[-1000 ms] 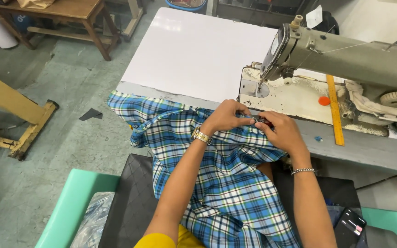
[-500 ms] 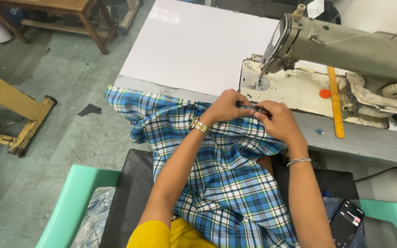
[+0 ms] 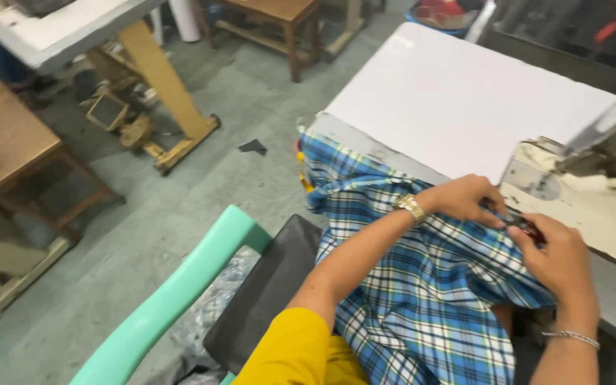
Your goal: Trimming loose threads and finishing seams on a plaid shirt using hand snips at a sewing workstation.
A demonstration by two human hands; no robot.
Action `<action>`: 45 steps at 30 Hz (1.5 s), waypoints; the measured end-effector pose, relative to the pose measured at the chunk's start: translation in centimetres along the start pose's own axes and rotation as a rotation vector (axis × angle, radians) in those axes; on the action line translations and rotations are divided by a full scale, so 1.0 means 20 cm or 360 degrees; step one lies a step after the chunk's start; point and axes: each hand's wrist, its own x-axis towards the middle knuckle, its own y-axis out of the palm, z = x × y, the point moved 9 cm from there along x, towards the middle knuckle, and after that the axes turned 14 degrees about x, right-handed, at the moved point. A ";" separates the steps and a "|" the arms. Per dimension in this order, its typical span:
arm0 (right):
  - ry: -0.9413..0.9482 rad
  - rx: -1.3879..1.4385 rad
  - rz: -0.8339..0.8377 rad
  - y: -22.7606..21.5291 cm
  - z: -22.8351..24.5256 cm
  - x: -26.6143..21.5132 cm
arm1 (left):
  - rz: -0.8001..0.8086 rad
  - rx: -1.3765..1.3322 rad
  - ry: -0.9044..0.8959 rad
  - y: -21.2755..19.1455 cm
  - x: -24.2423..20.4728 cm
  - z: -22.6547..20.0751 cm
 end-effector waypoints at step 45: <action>0.0014 0.0599 -0.0477 -0.07 -0.12 -0.04 | 0.0032 -0.0602 -0.0456 0.05 -0.05 0.09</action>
